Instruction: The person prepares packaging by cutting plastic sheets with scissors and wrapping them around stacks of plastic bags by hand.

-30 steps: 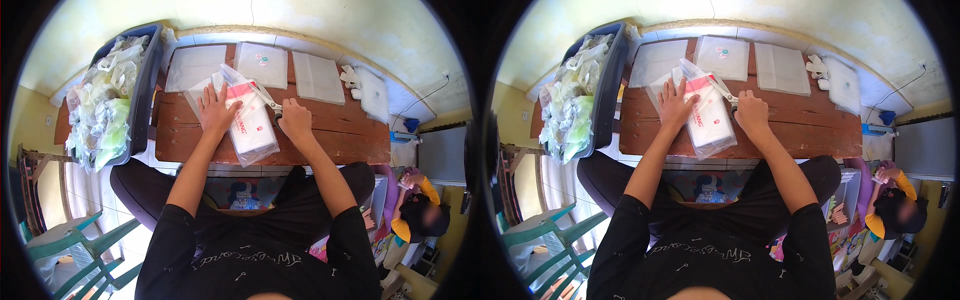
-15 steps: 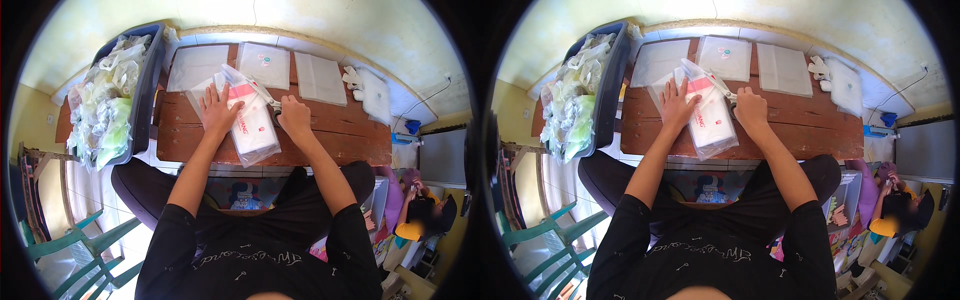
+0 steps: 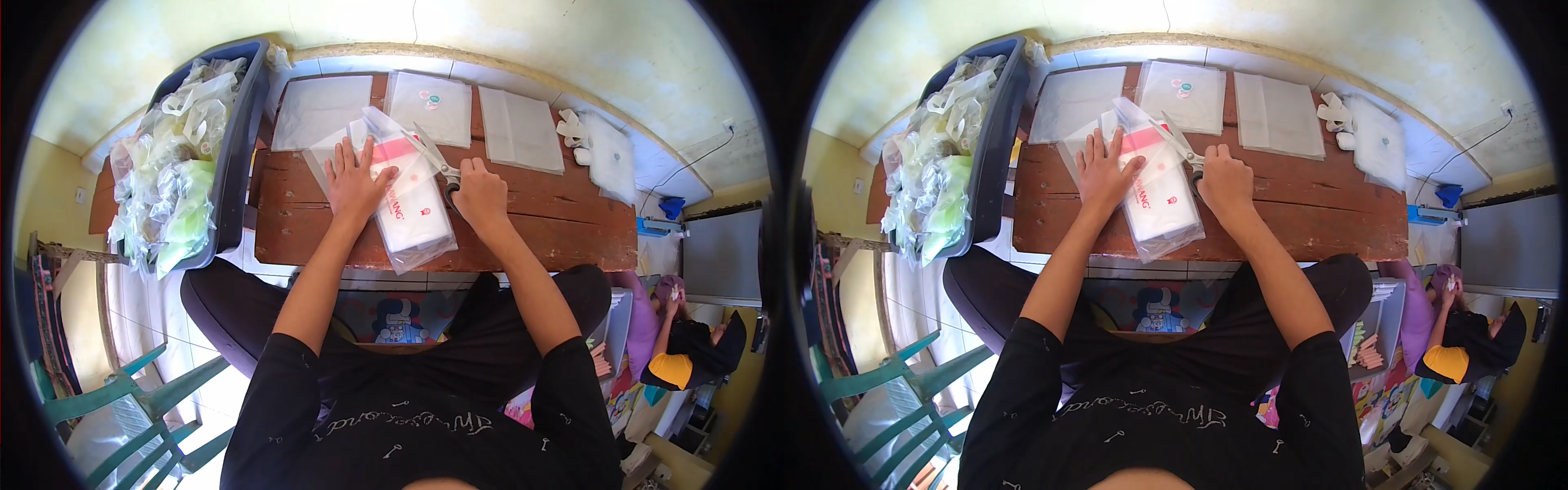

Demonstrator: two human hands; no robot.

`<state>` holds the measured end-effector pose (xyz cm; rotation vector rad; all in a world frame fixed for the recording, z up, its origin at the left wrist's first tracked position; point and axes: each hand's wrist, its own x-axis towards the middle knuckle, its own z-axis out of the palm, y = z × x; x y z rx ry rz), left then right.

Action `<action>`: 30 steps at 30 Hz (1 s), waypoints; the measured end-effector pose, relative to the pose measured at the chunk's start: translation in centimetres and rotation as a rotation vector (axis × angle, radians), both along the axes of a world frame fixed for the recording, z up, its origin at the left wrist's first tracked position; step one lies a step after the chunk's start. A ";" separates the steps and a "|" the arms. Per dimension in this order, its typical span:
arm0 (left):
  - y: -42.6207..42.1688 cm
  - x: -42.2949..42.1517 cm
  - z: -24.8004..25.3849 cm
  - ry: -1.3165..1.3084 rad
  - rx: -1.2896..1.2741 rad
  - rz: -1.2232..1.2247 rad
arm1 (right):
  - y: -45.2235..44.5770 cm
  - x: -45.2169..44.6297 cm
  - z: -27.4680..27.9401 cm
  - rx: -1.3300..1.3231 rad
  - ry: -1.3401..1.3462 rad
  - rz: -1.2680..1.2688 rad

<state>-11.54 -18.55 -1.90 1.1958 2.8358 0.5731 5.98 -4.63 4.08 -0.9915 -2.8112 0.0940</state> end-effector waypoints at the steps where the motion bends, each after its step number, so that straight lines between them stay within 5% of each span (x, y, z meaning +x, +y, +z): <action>1: 0.0 0.0 0.0 0.004 0.002 0.000 | 0.2 -0.3 -0.2 -0.009 0.005 -0.010; 30: 0.0 0.0 -0.1 0.006 0.010 -0.005 | 0.3 -2.8 0.0 0.018 -0.004 0.010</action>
